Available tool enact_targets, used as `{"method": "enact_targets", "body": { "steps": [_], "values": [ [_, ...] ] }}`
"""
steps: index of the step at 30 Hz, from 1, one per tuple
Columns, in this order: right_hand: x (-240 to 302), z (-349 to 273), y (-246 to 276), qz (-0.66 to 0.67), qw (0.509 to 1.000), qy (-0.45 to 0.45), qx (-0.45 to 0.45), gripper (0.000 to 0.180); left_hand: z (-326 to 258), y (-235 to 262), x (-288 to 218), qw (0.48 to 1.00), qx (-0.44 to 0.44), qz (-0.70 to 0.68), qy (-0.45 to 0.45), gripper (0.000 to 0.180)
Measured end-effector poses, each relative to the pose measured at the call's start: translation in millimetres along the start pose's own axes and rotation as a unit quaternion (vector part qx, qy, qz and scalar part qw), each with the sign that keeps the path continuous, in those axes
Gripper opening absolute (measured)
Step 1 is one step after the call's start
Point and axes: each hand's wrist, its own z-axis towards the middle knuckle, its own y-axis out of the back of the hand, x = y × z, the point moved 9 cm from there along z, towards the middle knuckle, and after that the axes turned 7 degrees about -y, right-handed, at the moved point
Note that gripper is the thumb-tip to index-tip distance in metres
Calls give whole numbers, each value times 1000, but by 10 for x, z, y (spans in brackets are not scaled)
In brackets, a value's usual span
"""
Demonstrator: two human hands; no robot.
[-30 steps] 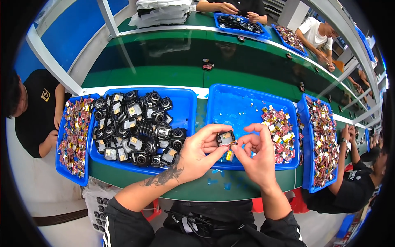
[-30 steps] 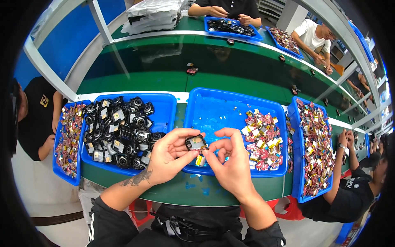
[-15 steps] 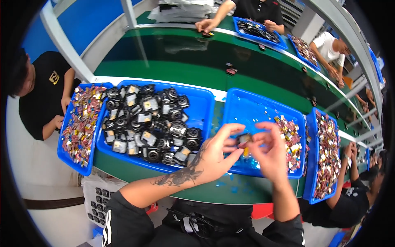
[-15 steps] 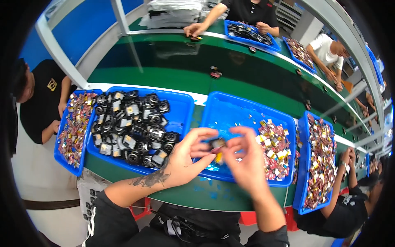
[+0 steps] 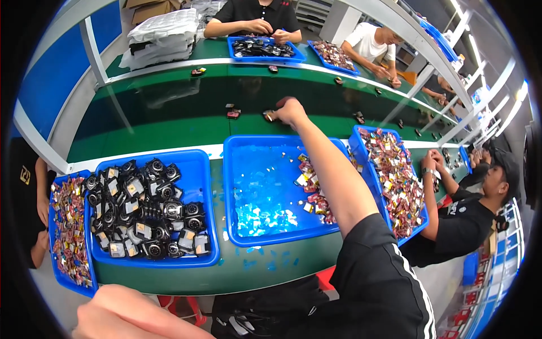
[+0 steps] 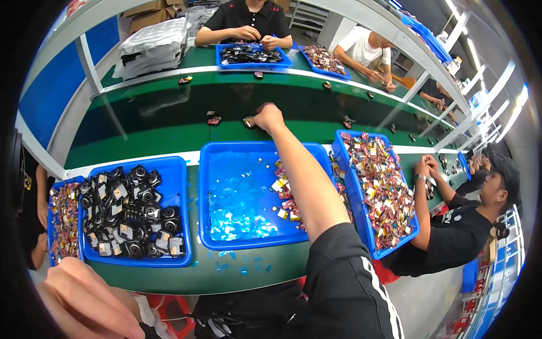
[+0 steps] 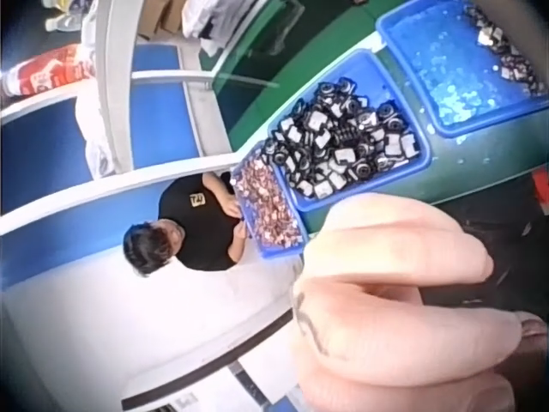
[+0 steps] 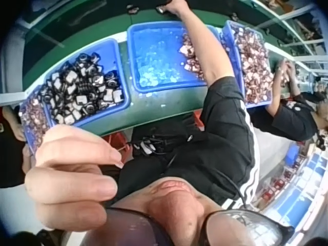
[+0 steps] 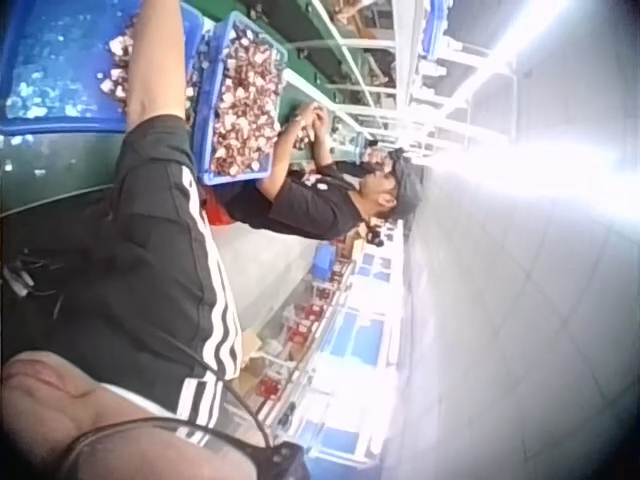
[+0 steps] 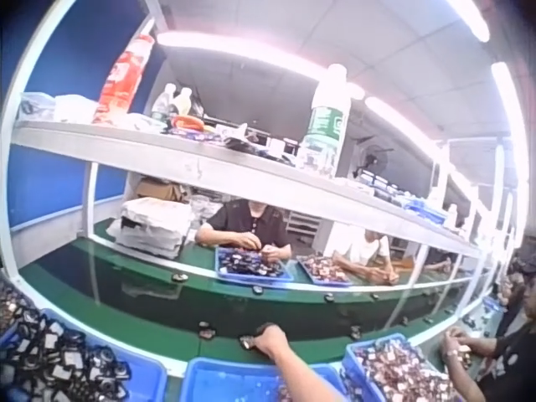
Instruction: The person is assembling small electronic devices, possibly smartwatches, at a factory workbench.
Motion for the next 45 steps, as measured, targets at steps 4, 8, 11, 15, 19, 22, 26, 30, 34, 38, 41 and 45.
{"method": "enact_targets", "body": {
  "steps": [4, 8, 11, 15, 19, 22, 26, 30, 34, 38, 41, 45],
  "values": [
    [235, -329, 427, 12, 970, 102, -221, 35, 20, 54, -3, 1000, -1, -27, -12, 13],
    [1703, -2057, -380, 51, 867, 494, 36, 23, -145, 63, 123, 994, 91, -29, 57, 24],
    [1928, -2858, -1018, -18, 862, 485, 146, 22, -159, 90, 146, 998, 44, 36, 19, 24],
    [1745, -2840, -1204, -20, 889, 429, 156, 20, -433, 483, 479, 965, -168, 189, -74, 34],
    [1721, -2831, -1244, -19, 905, 370, 208, 22, -1175, 1190, 1134, 895, -230, 339, 178, 34],
    [1806, -2926, -1161, 53, 898, 395, 189, 23, -1386, 1360, 1455, 796, -88, 546, 248, 28],
    [1838, -2949, -1202, 70, 887, 417, 188, 20, -1482, 1352, 1719, 743, 18, 618, 255, 25],
    [1819, -2921, -1132, 69, 889, 410, 191, 20, -1480, 1278, 1764, 729, 45, 640, 240, 22],
    [1764, -2957, -905, 92, 890, 395, 207, 21, -1517, 1383, 1749, 805, -77, 510, 293, 27],
    [1855, -3337, -316, 192, 820, 530, 103, 23, -1739, 1293, 1953, 881, -164, 162, 413, 34],
    [1758, -3373, -78, 133, 815, 563, 33, 20, -1541, 847, 2010, 863, -226, -93, 441, 26],
    [1438, -3121, 420, 151, 860, 487, 5, 23, -1397, 577, 2196, 841, -298, -147, 427, 21]
  ]
}}
